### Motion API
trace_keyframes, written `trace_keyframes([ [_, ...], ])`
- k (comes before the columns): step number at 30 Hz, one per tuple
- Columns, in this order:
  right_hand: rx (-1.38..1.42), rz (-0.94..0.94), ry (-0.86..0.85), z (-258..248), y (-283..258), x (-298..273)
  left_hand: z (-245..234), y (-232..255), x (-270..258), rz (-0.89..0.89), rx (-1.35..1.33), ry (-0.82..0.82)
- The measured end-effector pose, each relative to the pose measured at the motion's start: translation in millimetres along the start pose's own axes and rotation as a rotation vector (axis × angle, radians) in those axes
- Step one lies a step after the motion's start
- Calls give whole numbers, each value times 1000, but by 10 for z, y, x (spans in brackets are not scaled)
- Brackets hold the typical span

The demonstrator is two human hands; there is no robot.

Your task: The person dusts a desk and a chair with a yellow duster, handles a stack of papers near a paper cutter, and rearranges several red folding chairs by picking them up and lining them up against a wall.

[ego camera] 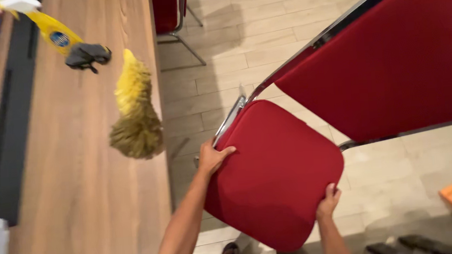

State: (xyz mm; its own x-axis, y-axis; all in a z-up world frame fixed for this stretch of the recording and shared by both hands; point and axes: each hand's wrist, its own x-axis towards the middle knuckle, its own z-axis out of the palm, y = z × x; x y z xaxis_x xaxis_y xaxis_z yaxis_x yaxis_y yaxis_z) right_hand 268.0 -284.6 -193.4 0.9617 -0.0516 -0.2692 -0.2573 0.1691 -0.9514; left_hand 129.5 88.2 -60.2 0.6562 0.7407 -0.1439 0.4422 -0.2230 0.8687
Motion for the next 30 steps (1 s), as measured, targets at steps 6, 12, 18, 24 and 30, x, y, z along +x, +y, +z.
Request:
trace_keyframes([
  [6, -46, 62, -21, 341, 726, 1010, 702, -686, 996, -129, 196, 100],
  [12, -169, 104, 60, 534, 1396, 1657, 1197, -1281, 1820, -267, 85, -45],
  [18, -216, 92, 177, 844, 1806, 2083, 1649, -1865, 2766, -233, 144, -148],
  [24, -182, 68, 268, 1069, 2098, 2304, 2071, -2361, 3451, -302, 191, -317],
  [30, -309, 231, 363, 1260, 2338, 2446, 2338, -3072, 3961, -285, 223, -386],
])
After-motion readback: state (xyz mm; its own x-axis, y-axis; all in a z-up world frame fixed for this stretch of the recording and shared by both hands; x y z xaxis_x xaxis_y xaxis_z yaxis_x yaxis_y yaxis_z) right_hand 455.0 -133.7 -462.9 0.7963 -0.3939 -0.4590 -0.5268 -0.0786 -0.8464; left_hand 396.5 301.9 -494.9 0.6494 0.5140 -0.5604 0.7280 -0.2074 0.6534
